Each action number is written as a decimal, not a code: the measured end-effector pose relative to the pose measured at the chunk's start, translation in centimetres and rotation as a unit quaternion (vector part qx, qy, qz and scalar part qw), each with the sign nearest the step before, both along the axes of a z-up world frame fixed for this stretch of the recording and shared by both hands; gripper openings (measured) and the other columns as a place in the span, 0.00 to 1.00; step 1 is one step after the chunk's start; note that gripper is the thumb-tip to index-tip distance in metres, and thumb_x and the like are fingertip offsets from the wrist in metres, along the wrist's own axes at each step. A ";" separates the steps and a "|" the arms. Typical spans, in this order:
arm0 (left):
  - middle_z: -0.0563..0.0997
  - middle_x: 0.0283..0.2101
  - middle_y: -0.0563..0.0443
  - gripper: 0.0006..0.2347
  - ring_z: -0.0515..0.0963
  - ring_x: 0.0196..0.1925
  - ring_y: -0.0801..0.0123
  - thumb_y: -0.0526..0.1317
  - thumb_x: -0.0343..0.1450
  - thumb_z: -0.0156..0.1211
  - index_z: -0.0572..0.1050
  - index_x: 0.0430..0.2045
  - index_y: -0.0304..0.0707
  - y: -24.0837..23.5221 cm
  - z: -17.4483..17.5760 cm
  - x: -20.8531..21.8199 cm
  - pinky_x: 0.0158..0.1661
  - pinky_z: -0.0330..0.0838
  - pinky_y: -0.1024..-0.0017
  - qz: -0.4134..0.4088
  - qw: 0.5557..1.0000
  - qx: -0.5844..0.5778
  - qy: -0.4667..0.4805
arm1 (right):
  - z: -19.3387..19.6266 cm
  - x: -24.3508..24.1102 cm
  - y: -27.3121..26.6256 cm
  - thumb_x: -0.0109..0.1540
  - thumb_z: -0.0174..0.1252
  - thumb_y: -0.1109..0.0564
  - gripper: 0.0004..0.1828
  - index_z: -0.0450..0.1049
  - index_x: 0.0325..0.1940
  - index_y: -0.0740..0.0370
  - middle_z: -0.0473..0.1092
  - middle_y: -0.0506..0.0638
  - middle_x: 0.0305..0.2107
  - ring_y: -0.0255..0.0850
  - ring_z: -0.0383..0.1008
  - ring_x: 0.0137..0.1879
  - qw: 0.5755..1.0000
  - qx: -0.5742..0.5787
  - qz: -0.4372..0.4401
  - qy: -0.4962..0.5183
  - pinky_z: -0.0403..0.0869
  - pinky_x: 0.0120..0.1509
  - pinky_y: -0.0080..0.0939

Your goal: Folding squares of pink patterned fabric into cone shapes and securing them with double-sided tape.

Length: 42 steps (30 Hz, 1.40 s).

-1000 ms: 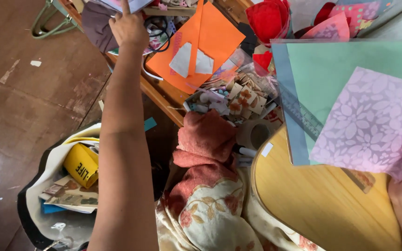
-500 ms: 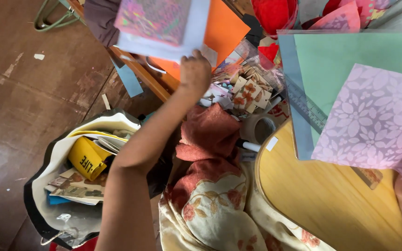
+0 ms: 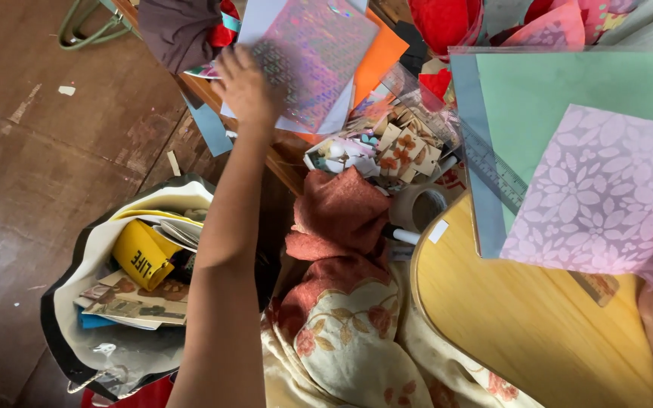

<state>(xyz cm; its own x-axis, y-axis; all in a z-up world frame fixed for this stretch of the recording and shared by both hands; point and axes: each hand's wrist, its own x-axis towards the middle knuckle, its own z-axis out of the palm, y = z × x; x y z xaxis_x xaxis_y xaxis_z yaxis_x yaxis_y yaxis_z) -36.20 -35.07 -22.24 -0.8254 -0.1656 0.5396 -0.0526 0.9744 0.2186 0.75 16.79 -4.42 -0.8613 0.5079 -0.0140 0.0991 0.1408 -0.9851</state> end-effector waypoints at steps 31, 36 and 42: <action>0.84 0.49 0.52 0.07 0.82 0.51 0.70 0.39 0.74 0.66 0.79 0.41 0.40 3.0 5.3 10.5 0.49 0.71 0.73 -0.365 0.900 -0.022 0.238 | 3.5 -0.6 -5.2 0.77 0.49 0.45 0.14 0.67 0.61 0.54 0.71 0.42 0.56 0.29 0.75 0.59 1.000 0.007 0.014 0.006 0.77 0.71 0.25; 0.84 0.46 0.50 0.04 0.83 0.40 0.71 0.37 0.74 0.62 0.76 0.38 0.39 3.7 4.9 9.2 0.41 0.80 0.75 -0.369 0.898 0.015 0.242 | 4.2 -0.8 -6.1 0.80 0.42 0.48 0.15 0.63 0.65 0.58 0.69 0.44 0.58 0.31 0.74 0.61 0.999 0.047 0.020 -0.009 0.77 0.72 0.26; 0.78 0.32 0.48 0.08 0.78 0.29 0.61 0.24 0.63 0.61 0.73 0.31 0.35 0.6 2.4 2.4 0.34 0.78 0.66 -0.149 0.950 0.228 0.155 | 4.5 -0.7 -6.6 0.78 0.50 0.45 0.11 0.66 0.57 0.51 0.70 0.42 0.57 0.30 0.74 0.61 1.000 -0.013 0.014 0.002 0.77 0.72 0.27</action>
